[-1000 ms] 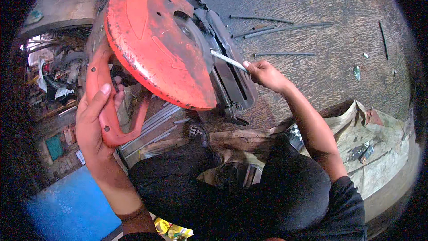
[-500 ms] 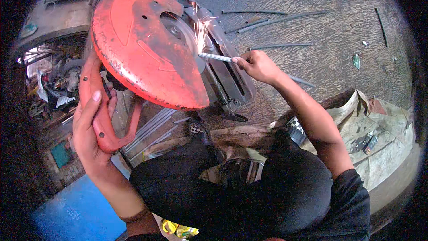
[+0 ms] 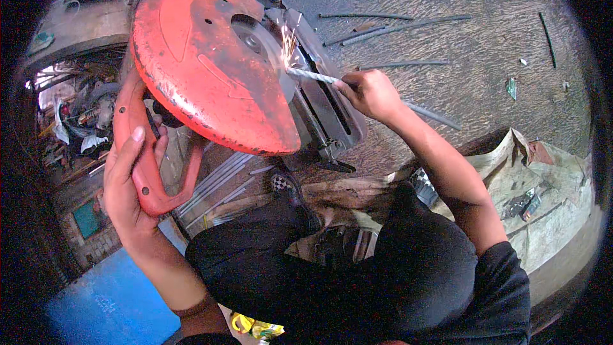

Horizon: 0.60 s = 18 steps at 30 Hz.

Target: Cutting and grinding a metal rod using a circular cut-off saw.

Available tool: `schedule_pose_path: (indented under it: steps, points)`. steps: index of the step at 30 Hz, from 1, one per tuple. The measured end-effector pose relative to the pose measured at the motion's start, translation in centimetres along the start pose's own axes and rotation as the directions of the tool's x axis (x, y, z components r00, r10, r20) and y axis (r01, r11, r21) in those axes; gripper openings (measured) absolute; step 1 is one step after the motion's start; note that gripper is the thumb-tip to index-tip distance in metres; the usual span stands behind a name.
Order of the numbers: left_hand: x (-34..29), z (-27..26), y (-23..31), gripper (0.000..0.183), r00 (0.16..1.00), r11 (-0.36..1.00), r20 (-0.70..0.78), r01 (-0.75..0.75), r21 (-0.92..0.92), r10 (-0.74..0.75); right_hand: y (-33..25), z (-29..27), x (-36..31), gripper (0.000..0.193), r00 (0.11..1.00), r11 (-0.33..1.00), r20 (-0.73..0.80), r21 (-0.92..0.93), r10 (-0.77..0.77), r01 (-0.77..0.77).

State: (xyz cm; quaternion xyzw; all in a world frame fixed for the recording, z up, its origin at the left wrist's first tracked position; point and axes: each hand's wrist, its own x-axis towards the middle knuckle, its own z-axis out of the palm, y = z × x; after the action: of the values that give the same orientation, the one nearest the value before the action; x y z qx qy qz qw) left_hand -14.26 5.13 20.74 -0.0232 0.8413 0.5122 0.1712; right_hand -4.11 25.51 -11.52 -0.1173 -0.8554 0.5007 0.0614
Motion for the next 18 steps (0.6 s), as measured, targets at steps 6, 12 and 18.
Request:
schedule_pose_path:
  steps: [6, 12, 18]
  points:
    - [0.3, -0.4, -0.1, 0.044, 1.0, 0.998, 0.002, -0.006, 0.055, 0.006, 0.4, 0.7, -1.4, 0.034, 0.99, 0.969, 0.079, 0.211, 0.116, -0.13]
    - [-0.2, 0.3, -0.1, 0.044, 0.997, 0.999, -0.075, -0.033, 0.018, 0.034, -0.2, 1.4, -2.3, 0.027, 0.992, 0.892, 0.083, 0.436, 0.096, -0.123]
    - [-0.1, 0.7, 0.2, 0.045, 0.999, 1.0, -0.038, -0.023, 0.011, 0.023, -0.8, 1.7, -2.8, 0.023, 0.994, 0.931, 0.113, 0.36, 0.012, -0.052]
